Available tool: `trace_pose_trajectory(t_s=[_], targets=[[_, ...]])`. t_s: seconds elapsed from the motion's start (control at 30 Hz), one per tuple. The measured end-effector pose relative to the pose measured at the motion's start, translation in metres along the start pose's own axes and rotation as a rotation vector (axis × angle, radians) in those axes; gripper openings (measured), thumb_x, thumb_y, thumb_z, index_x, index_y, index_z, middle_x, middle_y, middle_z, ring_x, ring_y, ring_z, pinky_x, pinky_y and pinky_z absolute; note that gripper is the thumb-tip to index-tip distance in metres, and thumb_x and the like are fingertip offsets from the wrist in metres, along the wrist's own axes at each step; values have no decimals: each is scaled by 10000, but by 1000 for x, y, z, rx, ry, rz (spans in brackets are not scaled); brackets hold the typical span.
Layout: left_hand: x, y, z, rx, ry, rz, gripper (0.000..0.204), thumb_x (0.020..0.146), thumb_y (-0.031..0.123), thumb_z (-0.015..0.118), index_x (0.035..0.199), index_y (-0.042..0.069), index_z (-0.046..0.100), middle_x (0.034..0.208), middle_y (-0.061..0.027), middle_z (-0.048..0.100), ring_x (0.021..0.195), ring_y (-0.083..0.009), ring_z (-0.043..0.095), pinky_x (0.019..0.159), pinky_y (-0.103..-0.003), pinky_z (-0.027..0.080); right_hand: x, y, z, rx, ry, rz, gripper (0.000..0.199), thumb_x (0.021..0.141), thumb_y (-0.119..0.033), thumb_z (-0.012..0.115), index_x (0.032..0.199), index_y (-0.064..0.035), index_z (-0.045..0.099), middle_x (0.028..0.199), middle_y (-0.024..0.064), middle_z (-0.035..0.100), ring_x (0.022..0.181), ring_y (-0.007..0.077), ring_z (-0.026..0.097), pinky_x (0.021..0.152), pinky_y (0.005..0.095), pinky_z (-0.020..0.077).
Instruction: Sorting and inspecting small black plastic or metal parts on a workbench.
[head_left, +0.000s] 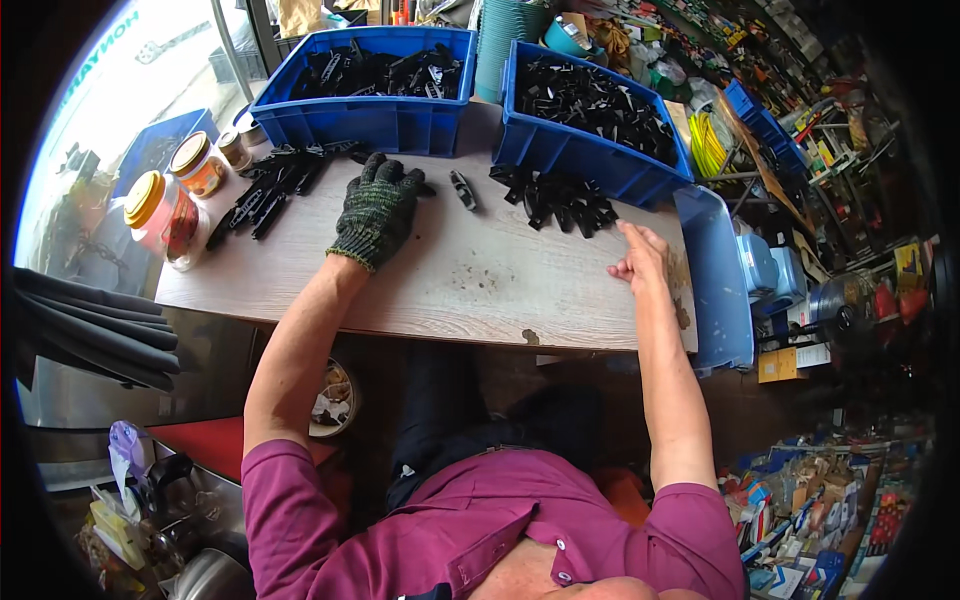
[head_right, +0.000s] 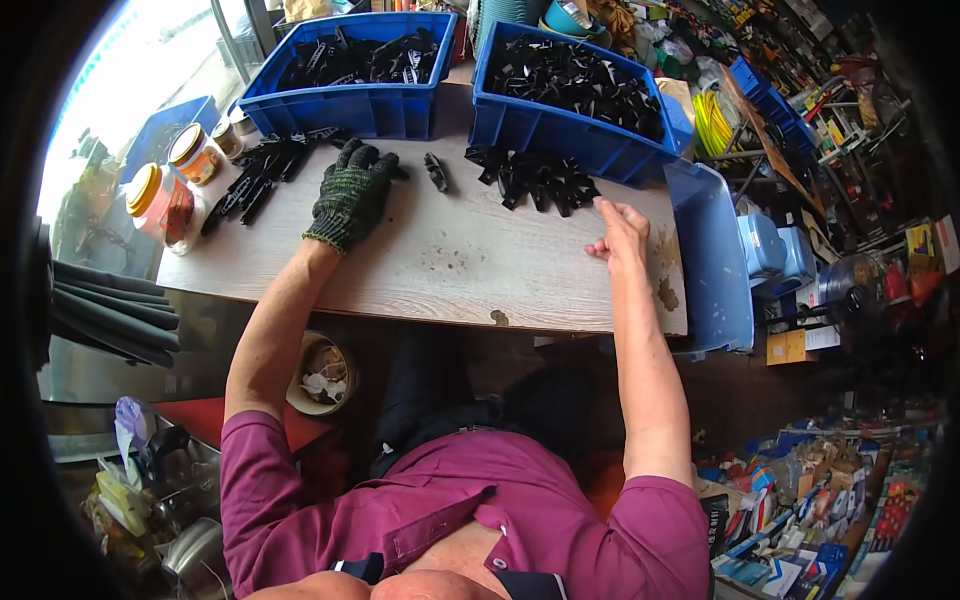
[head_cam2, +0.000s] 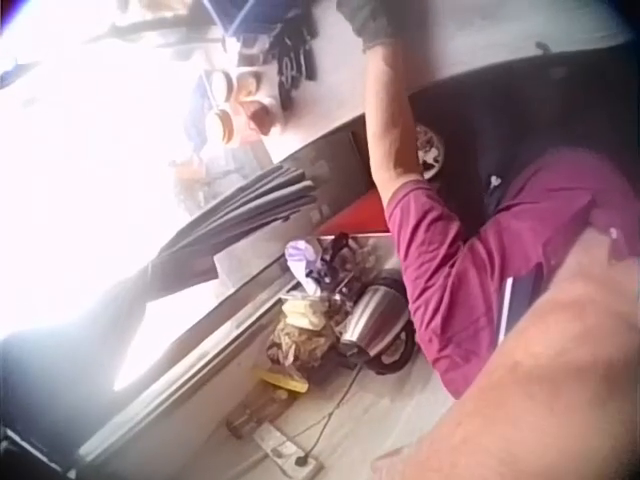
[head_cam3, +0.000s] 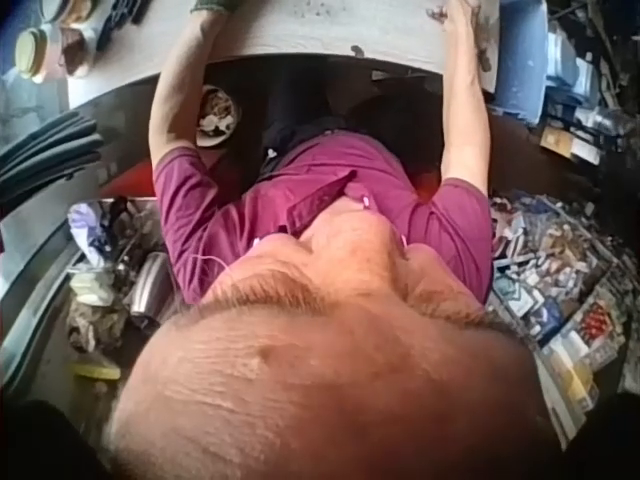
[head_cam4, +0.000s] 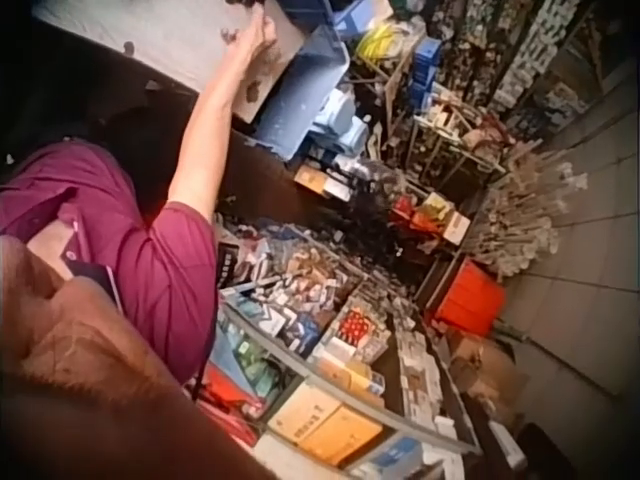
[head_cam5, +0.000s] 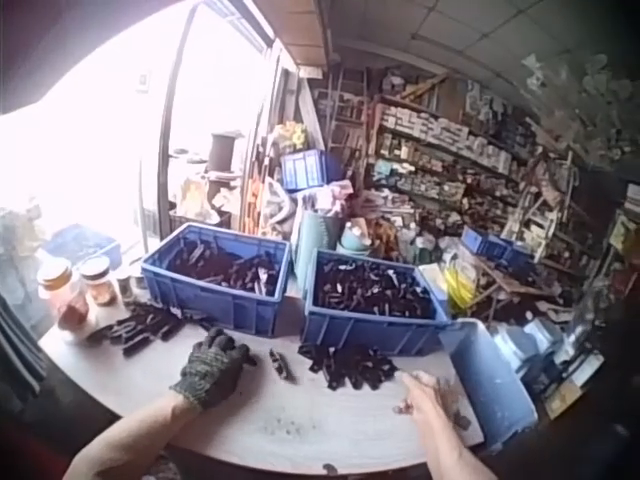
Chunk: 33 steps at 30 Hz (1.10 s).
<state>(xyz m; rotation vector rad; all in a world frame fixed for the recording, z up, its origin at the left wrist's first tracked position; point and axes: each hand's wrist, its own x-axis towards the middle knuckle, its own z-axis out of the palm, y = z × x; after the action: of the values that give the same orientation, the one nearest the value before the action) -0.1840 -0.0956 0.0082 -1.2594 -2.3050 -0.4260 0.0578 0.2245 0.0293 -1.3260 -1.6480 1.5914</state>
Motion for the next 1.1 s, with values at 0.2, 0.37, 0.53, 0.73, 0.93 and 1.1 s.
trace_pose_trajectory(t_s=[0.2, 0.37, 0.53, 0.73, 0.93, 1.1], targets=[[11, 21, 8, -122, -135, -12, 252, 937, 220, 575, 1152, 117, 654, 1131, -158, 646, 1117, -379, 581, 913, -501, 466, 11, -6, 23, -141, 49, 23, 315, 856, -348, 770, 980, -81, 659, 647, 10, 498, 406, 118, 418, 411, 335, 496], [7, 39, 6, -180, -88, 104, 222, 942, 190, 568, 1119, 89, 656, 1056, -133, 657, 1033, -335, 610, 894, -469, 469, 10, -12, 33, -250, 63, 58, 295, 851, -309, 771, 984, -57, 695, 730, 46, 591, 412, 140, 433, 387, 338, 459], [7, 38, 5, -226, -70, 68, 251, 945, 238, 592, 1143, 97, 657, 1088, -137, 666, 1050, -341, 612, 898, -472, 467, 9, -10, 35, -237, 32, 19, 310, 845, -295, 776, 1021, -54, 690, 719, 41, 583, 425, 126, 452, 385, 326, 474], [8, 36, 7, -227, -81, 56, 236, 943, 283, 612, 1078, 102, 681, 1041, -133, 681, 1019, -342, 629, 872, -475, 480, 3, -2, 28, -123, -63, 20, 294, 841, -298, 787, 972, -65, 665, 717, 28, 577, 431, 106, 452, 401, 305, 494], [7, 39, 3, -247, -35, 21, 213, 929, 279, 620, 1021, 96, 675, 1016, -135, 671, 1005, -339, 624, 868, -469, 476, -13, -3, 39, -307, -96, -84, 311, 791, -261, 823, 956, -51, 663, 685, 16, 569, 443, 109, 465, 420, 289, 501], [5, 38, 1, -232, -39, -2, 244, 925, 284, 629, 1064, 90, 679, 1039, -144, 674, 1009, -343, 623, 873, -472, 476, -24, -10, 49, -601, -4, -259, 304, 796, -250, 789, 962, -20, 679, 690, 39, 601, 498, 135, 559, 415, 292, 516]])
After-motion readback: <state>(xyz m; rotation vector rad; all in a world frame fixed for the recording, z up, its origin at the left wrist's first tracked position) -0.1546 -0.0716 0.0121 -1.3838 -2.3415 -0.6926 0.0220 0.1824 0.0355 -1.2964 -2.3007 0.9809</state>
